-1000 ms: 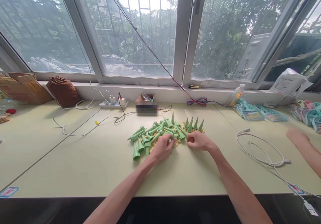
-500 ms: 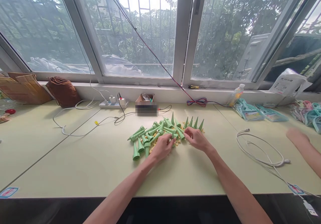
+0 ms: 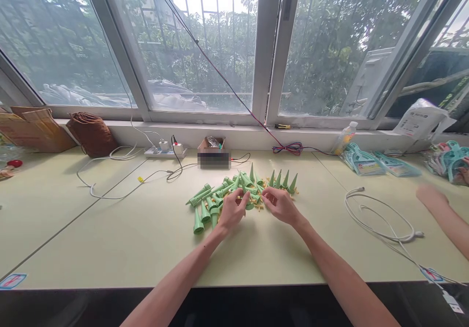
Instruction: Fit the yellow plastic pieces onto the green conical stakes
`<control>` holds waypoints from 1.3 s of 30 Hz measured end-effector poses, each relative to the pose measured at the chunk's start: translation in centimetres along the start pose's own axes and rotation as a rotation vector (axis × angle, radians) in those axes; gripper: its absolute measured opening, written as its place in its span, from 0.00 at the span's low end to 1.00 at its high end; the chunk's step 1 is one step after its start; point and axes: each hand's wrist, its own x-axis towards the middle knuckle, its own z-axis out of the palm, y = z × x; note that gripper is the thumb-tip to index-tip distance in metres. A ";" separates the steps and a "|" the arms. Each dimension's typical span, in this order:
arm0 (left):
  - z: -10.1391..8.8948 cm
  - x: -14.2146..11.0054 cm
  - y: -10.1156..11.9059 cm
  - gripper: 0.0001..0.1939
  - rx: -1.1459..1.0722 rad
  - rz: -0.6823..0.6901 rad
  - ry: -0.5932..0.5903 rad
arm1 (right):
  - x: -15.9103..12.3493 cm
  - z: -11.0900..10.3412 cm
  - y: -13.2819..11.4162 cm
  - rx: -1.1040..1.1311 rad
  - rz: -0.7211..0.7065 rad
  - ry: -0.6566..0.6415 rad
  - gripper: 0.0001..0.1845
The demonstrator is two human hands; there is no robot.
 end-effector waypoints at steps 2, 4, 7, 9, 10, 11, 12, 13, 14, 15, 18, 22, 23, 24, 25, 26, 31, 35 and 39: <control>0.0 0.0 0.0 0.19 -0.008 0.003 0.000 | 0.0 0.1 -0.1 0.020 -0.007 -0.006 0.08; 0.0 0.0 0.0 0.20 -0.020 0.005 -0.006 | 0.0 0.2 -0.1 0.034 -0.013 -0.005 0.08; 0.1 0.0 0.0 0.20 -0.033 0.004 -0.014 | 0.1 0.2 -0.1 0.050 -0.017 0.005 0.08; 0.1 0.0 -0.1 0.20 -0.032 0.001 -0.018 | 0.1 0.2 -0.1 0.061 -0.019 0.009 0.08; 0.1 0.0 -0.1 0.20 -0.028 -0.002 -0.020 | 0.1 0.2 -0.1 0.064 -0.021 0.010 0.08; 0.1 -0.1 -0.1 0.20 -0.024 -0.003 -0.022 | 0.1 0.3 0.0 0.067 -0.023 0.010 0.08; 0.1 -0.1 0.0 0.20 -0.019 -0.004 -0.023 | 0.1 0.3 0.0 0.068 -0.025 0.008 0.08; 0.1 -0.1 0.0 0.20 -0.014 -0.006 -0.024 | 0.0 0.3 0.0 0.070 -0.025 0.003 0.08; 0.1 -0.1 0.0 0.20 -0.009 -0.007 -0.022 | 0.0 0.3 0.0 0.073 -0.025 -0.004 0.08; 0.2 -0.1 0.0 0.20 -0.005 -0.010 -0.020 | 0.0 0.3 0.0 0.078 -0.022 -0.011 0.08; 0.1 -0.1 -0.1 0.20 -0.002 -0.015 -0.012 | -0.1 0.3 0.0 0.098 -0.012 -0.029 0.08; 0.1 -0.1 -0.3 0.20 -0.008 -0.006 -0.008 | -0.2 0.3 -0.1 0.121 -0.015 -0.044 0.07; 0.1 -0.1 -0.3 0.20 -0.009 -0.003 -0.010 | -0.2 0.3 -0.1 0.123 -0.016 -0.045 0.07; 0.1 -0.1 -0.3 0.19 -0.008 -0.001 -0.010 | -0.2 0.3 -0.1 0.124 -0.016 -0.044 0.07; 0.1 -0.1 -0.3 0.19 -0.005 0.001 -0.009 | -0.2 0.3 -0.2 0.125 -0.015 -0.042 0.07; 0.1 -0.1 -0.3 0.19 -0.001 0.002 -0.008 | -0.2 0.3 -0.2 0.124 -0.014 -0.037 0.07; 0.1 -0.1 -0.3 0.20 0.033 0.002 -0.002 | -0.2 0.2 -0.2 0.125 -0.012 -0.010 0.07; 0.1 -0.1 -0.3 0.19 0.054 0.008 -0.018 | -0.2 0.2 -0.1 0.121 -0.020 -0.033 0.07; 0.1 -0.1 -0.3 0.19 0.053 0.010 -0.035 | -0.2 0.3 0.0 0.116 -0.028 -0.063 0.06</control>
